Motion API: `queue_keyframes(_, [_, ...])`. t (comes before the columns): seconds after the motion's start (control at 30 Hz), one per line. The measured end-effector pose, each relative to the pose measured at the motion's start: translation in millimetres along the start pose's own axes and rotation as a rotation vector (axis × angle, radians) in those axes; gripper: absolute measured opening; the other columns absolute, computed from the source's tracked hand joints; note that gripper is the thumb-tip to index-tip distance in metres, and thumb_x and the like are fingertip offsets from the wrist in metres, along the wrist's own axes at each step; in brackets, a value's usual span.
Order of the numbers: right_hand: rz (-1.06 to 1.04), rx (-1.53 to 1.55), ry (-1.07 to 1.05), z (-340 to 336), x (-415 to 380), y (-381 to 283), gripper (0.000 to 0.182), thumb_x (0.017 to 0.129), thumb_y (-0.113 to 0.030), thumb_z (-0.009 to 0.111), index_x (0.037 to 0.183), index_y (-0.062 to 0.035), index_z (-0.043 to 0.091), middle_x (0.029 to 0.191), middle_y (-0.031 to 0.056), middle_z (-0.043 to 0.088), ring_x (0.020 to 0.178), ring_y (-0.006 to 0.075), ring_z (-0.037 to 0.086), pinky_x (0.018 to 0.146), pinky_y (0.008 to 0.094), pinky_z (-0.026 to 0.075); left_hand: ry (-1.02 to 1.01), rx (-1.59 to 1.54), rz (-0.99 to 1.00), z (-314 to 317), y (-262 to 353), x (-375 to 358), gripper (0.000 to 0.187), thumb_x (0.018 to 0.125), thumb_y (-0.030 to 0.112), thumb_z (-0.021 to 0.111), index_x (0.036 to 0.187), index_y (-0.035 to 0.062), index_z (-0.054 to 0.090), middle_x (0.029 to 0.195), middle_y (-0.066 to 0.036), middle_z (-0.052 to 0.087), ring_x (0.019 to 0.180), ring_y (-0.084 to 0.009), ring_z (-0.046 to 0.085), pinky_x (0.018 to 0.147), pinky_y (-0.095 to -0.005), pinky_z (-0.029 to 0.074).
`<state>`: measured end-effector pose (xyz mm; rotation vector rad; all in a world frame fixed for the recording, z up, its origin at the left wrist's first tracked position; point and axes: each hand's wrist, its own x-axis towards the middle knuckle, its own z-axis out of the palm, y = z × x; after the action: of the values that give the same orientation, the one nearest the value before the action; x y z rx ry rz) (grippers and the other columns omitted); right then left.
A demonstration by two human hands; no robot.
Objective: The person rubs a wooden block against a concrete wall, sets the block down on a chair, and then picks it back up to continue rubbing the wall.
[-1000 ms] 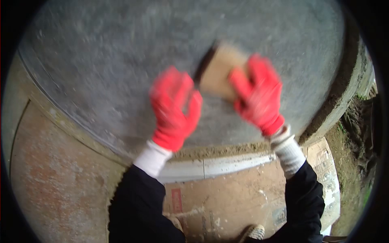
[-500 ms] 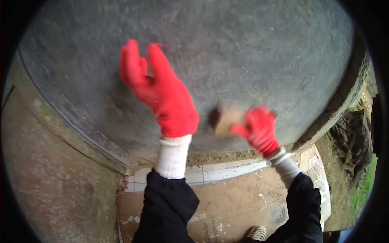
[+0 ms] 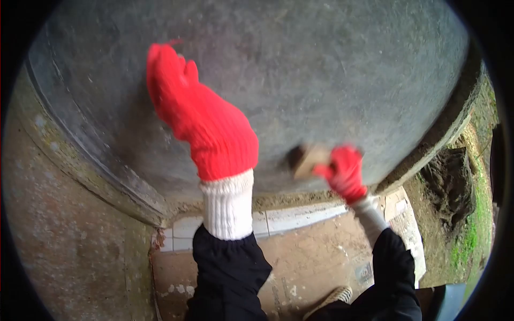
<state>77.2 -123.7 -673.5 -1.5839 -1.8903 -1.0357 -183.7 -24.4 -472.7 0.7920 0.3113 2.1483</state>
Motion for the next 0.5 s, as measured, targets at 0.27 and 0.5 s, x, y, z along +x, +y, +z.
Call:
queue_keyframes(0.27, [-0.095, 0.007, 0.196, -57, 98, 0, 0.062, 0.060, -0.036, 0.085, 0.108, -0.0083, 0.058, 0.100, 0.0173, 0.056, 0.083, 0.0355, 0.059, 0.067, 0.0509, 0.047, -0.056, 0.046, 0.029, 15, 9, -4, 0.049, 0.100, 0.028, 0.043, 0.138, -0.0029, 0.045, 0.143, -0.017, 0.046, 0.129, -0.0288, 0.046, 0.113, -0.0393, 0.035])
queue_keyframes(0.5, [-0.275, 0.133, 0.052, 38, 1, -69, 0.054, 0.073, -0.046, 0.079, 0.104, -0.0067, 0.060, 0.085, 0.0083, 0.058, 0.075, 0.0252, 0.061, 0.074, 0.0350, 0.054, -0.020, 0.203, -0.004, -37, 8, 24, 0.049, 0.102, 0.026, 0.038, 0.140, -0.0033, 0.042, 0.145, -0.018, 0.043, 0.133, -0.0305, 0.043, 0.115, -0.0406, 0.033])
